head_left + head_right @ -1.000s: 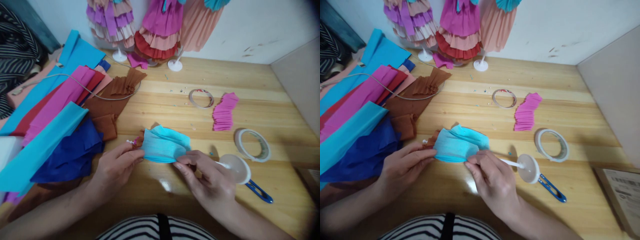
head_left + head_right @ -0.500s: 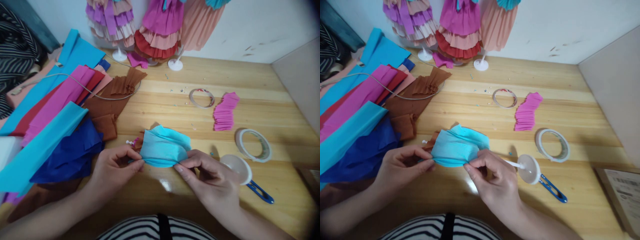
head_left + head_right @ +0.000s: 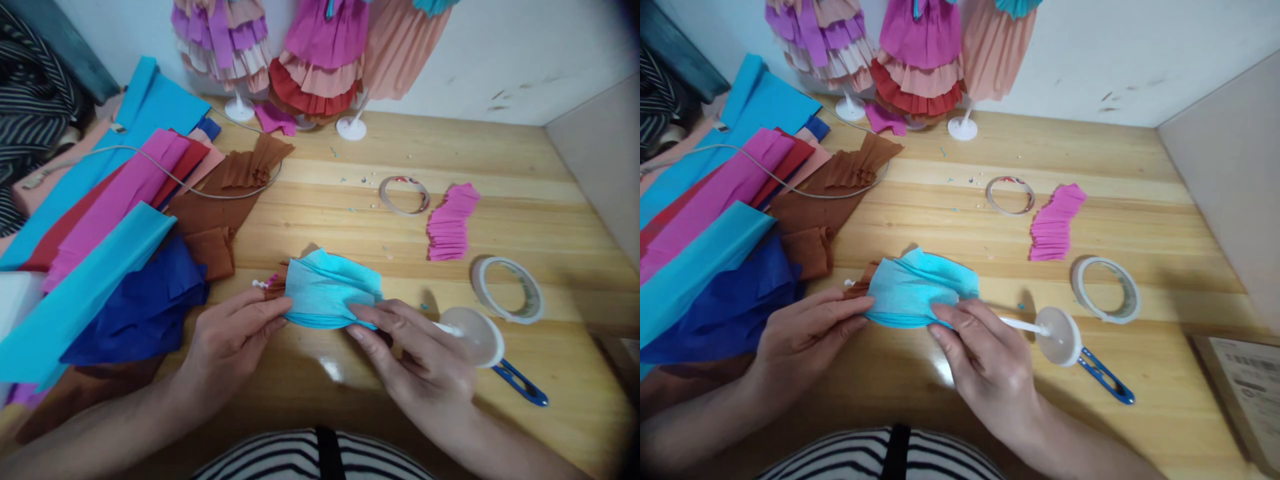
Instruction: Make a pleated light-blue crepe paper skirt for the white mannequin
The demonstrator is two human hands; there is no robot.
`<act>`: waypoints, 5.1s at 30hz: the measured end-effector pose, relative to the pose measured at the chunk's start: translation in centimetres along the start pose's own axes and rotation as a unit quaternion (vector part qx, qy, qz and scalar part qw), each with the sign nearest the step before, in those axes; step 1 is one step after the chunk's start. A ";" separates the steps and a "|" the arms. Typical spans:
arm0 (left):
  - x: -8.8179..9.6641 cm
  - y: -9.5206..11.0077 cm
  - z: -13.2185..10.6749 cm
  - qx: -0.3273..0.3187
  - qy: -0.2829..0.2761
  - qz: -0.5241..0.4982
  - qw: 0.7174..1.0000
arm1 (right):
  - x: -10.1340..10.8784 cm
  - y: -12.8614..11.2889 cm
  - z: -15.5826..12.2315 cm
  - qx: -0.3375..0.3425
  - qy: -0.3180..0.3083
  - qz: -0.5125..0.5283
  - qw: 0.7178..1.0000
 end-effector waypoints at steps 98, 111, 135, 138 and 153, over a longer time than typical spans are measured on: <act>1.6 1.5 -0.5 -0.042 0.072 -0.026 0.996 | -1.6 4.8 2.1 -0.187 0.057 0.293 0.936; -6.6 -0.9 -3.4 0.158 -0.254 -0.173 0.938 | 0.1 9.2 1.0 -0.323 0.211 0.406 0.828; -9.7 1.9 2.7 0.359 -0.044 -0.647 0.671 | 1.8 3.6 3.7 -0.199 0.130 0.472 0.849; -9.3 2.4 4.7 0.301 -0.055 -0.657 0.689 | 2.6 4.6 4.7 -0.214 0.150 0.473 0.841; -9.1 1.2 6.5 0.291 -0.019 -0.641 0.710 | 4.2 6.3 5.3 -0.196 0.251 0.469 0.824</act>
Point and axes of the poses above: each hand's wrist, its own z-axis towards the middle knuckle, its own x-axis out of the back of the hand, y = z × x, the point moved 9 cm from there along z, towards the middle knuckle, and after that the axes turned 7 degrees about x, right-handed, at the moved point
